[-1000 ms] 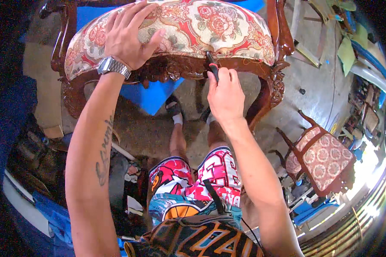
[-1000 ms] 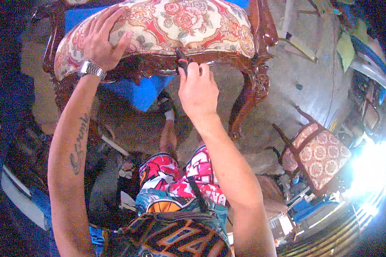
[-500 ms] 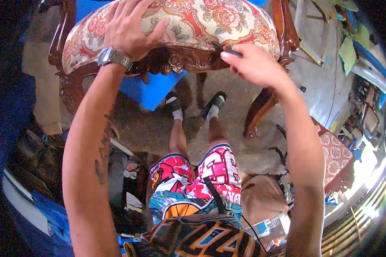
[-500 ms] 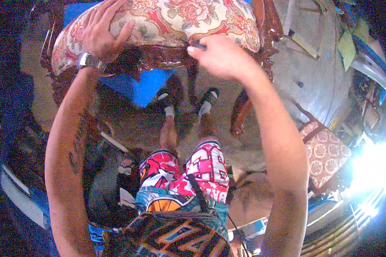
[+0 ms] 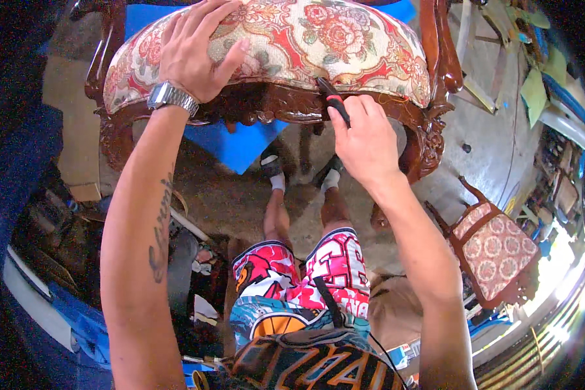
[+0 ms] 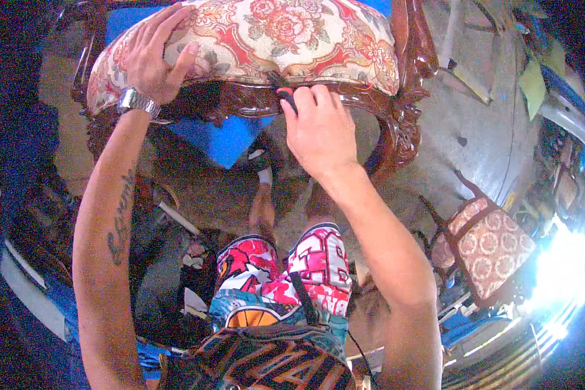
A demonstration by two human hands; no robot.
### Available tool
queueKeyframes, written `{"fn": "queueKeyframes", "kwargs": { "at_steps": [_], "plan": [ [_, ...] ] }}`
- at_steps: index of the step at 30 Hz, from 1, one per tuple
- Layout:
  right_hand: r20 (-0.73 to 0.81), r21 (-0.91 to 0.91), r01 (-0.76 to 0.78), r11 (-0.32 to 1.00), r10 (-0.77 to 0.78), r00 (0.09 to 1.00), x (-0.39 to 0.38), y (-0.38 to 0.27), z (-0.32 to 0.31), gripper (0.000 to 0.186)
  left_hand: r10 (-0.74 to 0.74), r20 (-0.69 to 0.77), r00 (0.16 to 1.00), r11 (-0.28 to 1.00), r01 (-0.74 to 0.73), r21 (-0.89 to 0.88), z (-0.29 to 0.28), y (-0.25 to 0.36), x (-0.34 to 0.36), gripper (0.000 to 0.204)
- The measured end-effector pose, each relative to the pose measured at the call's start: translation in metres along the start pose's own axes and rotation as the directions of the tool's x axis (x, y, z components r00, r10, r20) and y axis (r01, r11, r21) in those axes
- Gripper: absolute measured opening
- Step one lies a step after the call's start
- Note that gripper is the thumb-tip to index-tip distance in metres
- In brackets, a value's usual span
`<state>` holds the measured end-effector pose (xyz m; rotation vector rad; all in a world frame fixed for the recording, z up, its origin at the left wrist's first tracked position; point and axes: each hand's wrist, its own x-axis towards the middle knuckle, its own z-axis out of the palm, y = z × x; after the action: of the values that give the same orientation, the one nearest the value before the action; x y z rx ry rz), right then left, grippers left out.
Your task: The person uses a needle and thread to hand-sew trim onto the wooden frame of a chair, then uses a small blade to trim excess fabric along the seam.
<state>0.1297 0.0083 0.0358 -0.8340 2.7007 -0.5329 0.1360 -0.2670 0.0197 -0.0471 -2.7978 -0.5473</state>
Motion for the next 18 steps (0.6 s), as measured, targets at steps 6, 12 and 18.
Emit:
{"fn": "queueKeyframes", "kwargs": {
  "at_steps": [6,12,18],
  "plan": [
    [0.575,0.176,-0.48,0.859,0.306,0.759,0.04,-0.002,-0.051,0.038,-0.038,0.089,0.995,0.995,0.029,0.094,-0.008,0.012,0.0,0.056],
    [0.284,0.188,-0.218,0.958,0.159,0.945,0.021,0.001,-0.022,0.033,-0.081,0.092,0.992,0.996,0.077,0.046,-0.01,0.018,0.004,0.055],
    [-0.007,-0.011,-0.046,0.999,0.046,0.999,-0.011,-0.007,0.002,0.022,-0.042,0.052,0.998,0.999,0.04,0.027,-0.003,0.01,-0.001,0.056]
  ]
}}
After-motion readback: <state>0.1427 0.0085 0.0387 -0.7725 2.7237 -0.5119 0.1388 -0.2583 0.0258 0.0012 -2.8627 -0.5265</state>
